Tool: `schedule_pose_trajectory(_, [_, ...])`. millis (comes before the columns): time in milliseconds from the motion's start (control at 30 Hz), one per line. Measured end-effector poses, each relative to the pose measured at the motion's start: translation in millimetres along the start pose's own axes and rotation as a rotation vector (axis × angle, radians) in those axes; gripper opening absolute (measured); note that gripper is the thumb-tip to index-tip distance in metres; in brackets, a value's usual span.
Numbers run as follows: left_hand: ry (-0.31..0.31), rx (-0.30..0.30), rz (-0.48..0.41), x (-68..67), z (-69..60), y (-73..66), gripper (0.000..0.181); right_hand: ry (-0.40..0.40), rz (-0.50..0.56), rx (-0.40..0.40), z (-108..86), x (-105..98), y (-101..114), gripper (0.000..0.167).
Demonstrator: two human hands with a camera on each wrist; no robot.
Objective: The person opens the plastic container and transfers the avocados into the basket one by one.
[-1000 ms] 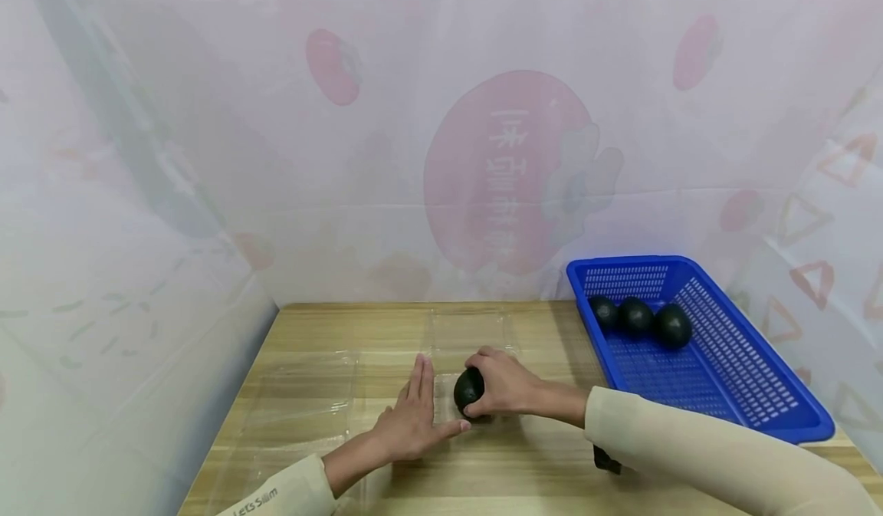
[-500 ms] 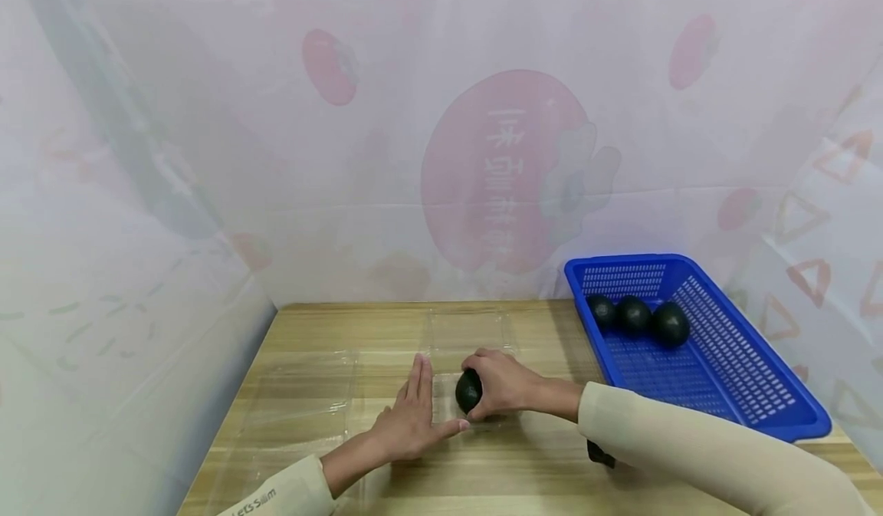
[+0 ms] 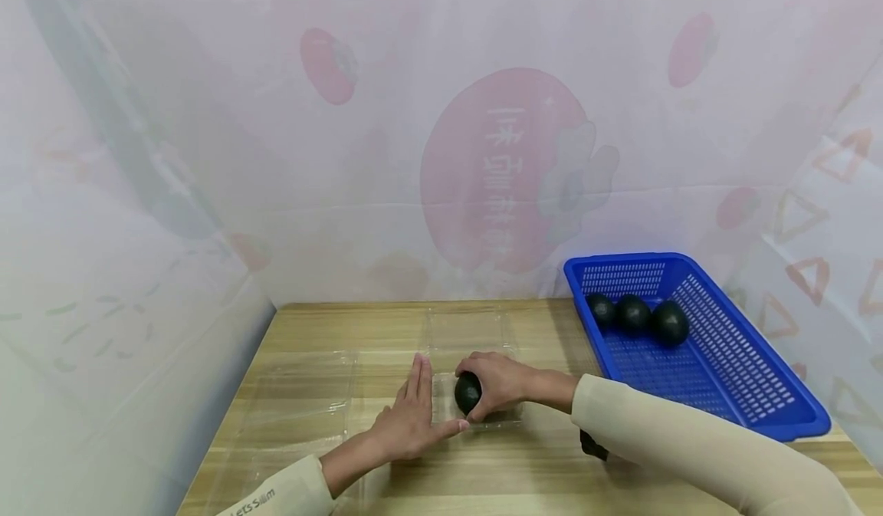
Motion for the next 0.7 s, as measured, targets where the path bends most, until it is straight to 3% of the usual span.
schedule_pose_trajectory(700, [-0.017,0.012,0.005,-4.8,-3.6,-5.5,0.122,-0.039,0.077,-0.082,3.6,5.0,-10.2,0.067])
Point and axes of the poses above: each hand's wrist, its own z-axis towards the middle knuckle, its own x-axis out of the palm, y = z × x, the point moved 2 cm from there along z, towards the middle knuckle, and after that the axes turned 13 degrees about x, right-handed, at the moved point
